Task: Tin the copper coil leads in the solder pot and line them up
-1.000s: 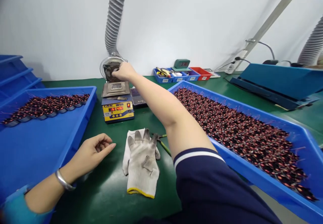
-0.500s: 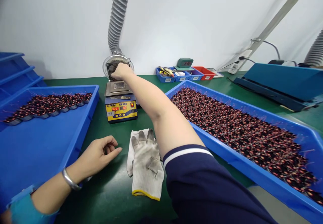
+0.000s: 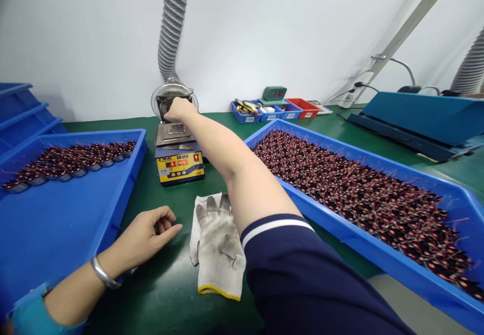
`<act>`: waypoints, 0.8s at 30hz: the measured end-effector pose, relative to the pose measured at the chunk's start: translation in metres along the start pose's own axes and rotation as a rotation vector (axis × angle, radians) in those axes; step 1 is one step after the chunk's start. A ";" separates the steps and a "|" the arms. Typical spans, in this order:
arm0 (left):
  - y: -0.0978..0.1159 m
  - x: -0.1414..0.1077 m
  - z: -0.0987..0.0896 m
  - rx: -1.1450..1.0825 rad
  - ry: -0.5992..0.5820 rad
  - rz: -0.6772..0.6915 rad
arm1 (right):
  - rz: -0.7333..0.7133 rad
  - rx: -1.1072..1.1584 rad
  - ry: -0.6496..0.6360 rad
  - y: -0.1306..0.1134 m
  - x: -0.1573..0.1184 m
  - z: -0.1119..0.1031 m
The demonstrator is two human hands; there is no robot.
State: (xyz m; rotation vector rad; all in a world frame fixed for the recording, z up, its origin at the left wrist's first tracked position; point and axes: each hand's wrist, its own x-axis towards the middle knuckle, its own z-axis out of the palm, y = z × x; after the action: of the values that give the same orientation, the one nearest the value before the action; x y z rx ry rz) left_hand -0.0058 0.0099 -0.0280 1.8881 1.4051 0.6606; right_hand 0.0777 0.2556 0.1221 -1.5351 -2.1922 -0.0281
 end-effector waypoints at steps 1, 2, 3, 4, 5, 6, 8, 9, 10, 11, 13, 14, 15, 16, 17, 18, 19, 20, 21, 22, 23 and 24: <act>0.000 0.000 0.000 0.003 0.000 -0.001 | -0.001 0.003 -0.002 0.000 0.000 0.000; 0.000 -0.001 0.000 0.004 -0.002 0.000 | -0.001 0.005 0.000 0.000 0.000 -0.001; 0.000 -0.001 -0.001 0.007 -0.003 0.000 | 0.001 0.007 0.005 0.000 0.000 -0.001; 0.000 -0.001 -0.001 0.011 -0.004 -0.001 | 0.002 0.009 0.012 0.000 0.001 -0.003; 0.000 -0.001 -0.001 0.015 -0.006 -0.001 | 0.004 0.008 0.023 -0.001 0.001 -0.004; -0.001 -0.001 -0.001 0.017 -0.007 -0.003 | 0.007 0.006 0.033 -0.001 0.001 -0.006; -0.001 -0.001 -0.001 0.017 -0.006 -0.001 | 0.004 -0.003 0.046 -0.002 0.002 -0.009; -0.001 0.000 0.000 0.016 -0.006 0.001 | 0.003 -0.007 0.047 -0.003 0.002 -0.011; -0.002 0.000 0.000 0.016 -0.007 0.004 | 0.004 -0.010 0.049 -0.003 0.003 -0.011; -0.002 0.000 0.000 0.016 -0.007 0.005 | 0.006 -0.012 0.053 -0.003 0.003 -0.011; -0.002 0.000 0.000 0.013 -0.008 0.003 | 0.006 -0.008 0.054 -0.002 0.002 -0.010; -0.002 0.000 0.000 0.014 -0.007 0.002 | 0.005 -0.004 0.050 -0.002 0.002 -0.008; -0.002 0.000 0.000 0.014 -0.007 0.004 | 0.002 0.000 0.044 -0.001 0.002 -0.006; -0.002 0.000 0.001 0.015 -0.008 0.005 | 0.002 0.003 0.037 0.000 0.001 -0.004; -0.002 0.000 0.001 0.015 -0.010 0.006 | 0.000 0.006 0.025 0.001 0.001 -0.002; -0.002 0.000 0.001 0.017 -0.011 0.007 | -0.003 0.008 0.013 0.002 0.001 -0.001; -0.002 -0.001 0.001 0.019 -0.012 0.007 | -0.001 0.008 0.005 0.003 0.001 0.000; -0.002 -0.001 0.001 0.018 -0.014 0.006 | 0.002 0.008 -0.003 0.003 0.001 0.001; -0.002 -0.001 0.001 0.016 -0.015 0.003 | 0.004 0.009 -0.006 0.004 0.001 0.000; -0.002 -0.001 0.001 0.015 -0.015 0.003 | 0.010 0.012 -0.004 0.004 0.002 -0.001; -0.002 -0.001 0.001 0.014 -0.015 0.004 | 0.018 0.016 0.010 0.003 0.001 -0.004; -0.002 -0.001 0.000 0.014 -0.018 0.003 | 0.026 0.023 0.035 0.002 0.001 -0.007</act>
State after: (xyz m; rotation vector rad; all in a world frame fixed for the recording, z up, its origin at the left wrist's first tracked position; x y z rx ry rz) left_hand -0.0067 0.0095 -0.0296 1.9028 1.3987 0.6357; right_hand 0.0822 0.2552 0.1282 -1.5388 -2.1381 -0.0211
